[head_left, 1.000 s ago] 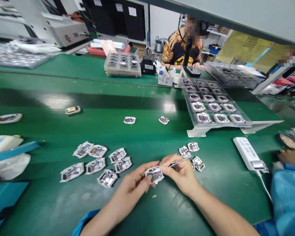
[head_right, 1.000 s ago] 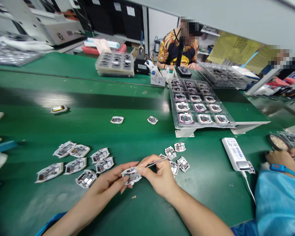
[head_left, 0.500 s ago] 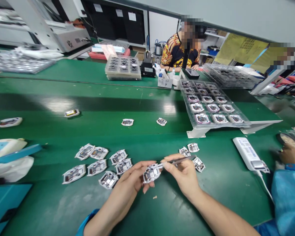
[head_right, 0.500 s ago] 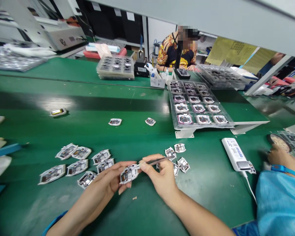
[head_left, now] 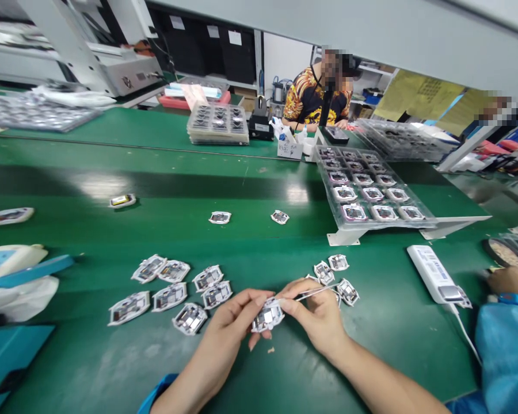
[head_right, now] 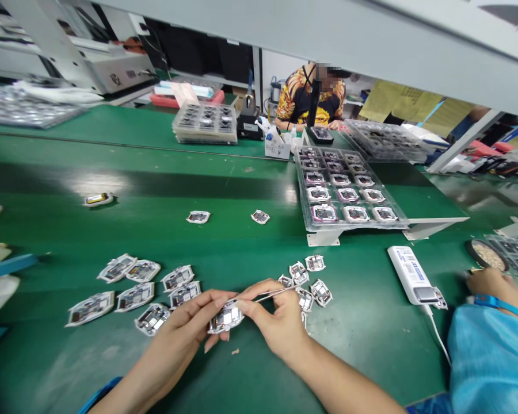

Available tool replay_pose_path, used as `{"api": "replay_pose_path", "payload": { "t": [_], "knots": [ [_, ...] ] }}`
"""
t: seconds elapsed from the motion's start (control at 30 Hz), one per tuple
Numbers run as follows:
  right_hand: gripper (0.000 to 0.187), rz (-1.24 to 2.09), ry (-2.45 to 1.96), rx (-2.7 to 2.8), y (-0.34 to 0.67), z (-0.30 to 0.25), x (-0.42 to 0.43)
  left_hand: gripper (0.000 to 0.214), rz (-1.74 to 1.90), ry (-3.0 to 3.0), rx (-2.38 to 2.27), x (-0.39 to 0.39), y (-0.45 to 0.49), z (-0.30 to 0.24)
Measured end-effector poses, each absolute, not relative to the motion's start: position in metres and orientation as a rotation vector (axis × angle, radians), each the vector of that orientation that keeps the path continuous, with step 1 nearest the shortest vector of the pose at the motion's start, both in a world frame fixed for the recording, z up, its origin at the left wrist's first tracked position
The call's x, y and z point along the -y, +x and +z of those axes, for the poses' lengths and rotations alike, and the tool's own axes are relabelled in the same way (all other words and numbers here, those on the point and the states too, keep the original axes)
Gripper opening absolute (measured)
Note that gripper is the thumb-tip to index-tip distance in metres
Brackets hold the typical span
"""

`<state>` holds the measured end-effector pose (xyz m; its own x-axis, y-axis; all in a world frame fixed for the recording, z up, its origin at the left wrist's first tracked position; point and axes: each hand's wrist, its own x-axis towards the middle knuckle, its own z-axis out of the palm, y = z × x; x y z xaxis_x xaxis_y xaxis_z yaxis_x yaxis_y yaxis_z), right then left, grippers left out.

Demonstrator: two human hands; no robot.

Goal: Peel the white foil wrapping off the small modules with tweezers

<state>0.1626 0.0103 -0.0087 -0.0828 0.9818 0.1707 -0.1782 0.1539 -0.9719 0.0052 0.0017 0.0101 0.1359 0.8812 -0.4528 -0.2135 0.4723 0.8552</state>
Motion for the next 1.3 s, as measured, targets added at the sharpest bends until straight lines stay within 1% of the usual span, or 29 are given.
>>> {"api": "replay_pose_path", "payload": {
  "t": [0.07, 0.23, 0.33, 0.47, 0.6, 0.83, 1.1, 1.3],
  "knots": [
    [0.007, 1.146, -0.889, 1.316, 0.164, -0.007, -0.010, 0.044, 0.893, 0.724, -1.175, -0.001, 0.003, 0.007],
    [0.011, 0.775, -0.771, 1.627, 0.169, 0.003, -0.008, 0.049, 0.858, 0.724, -1.211, -0.002, -0.001, 0.002],
    [0.011, 0.671, -0.722, 1.718, 0.171, 0.007, -0.009, 0.046, 0.837, 0.731, -1.219, -0.003, -0.001, 0.003],
    [0.008, 0.690, -0.723, 1.701, 0.169, 0.006, -0.011, 0.041, 0.804, 0.736, -1.221, -0.003, -0.001, 0.005],
    [0.008, 0.786, -0.764, 1.600, 0.167, -0.002, -0.011, 0.036, 0.791, 0.735, -1.229, -0.003, 0.000, 0.007],
    [0.009, 0.980, -0.844, 1.476, 0.169, -0.008, -0.011, 0.037, 0.787, 0.739, -1.235, -0.003, 0.002, 0.011],
    [0.013, 0.819, -0.767, 1.620, 0.170, -0.001, -0.010, 0.036, 0.768, 0.764, -1.231, -0.004, 0.000, 0.008],
    [0.007, 0.846, -0.803, 1.602, 0.169, -0.004, -0.011, 0.038, 0.759, 0.772, -1.229, -0.004, 0.000, 0.011]
  ]
}}
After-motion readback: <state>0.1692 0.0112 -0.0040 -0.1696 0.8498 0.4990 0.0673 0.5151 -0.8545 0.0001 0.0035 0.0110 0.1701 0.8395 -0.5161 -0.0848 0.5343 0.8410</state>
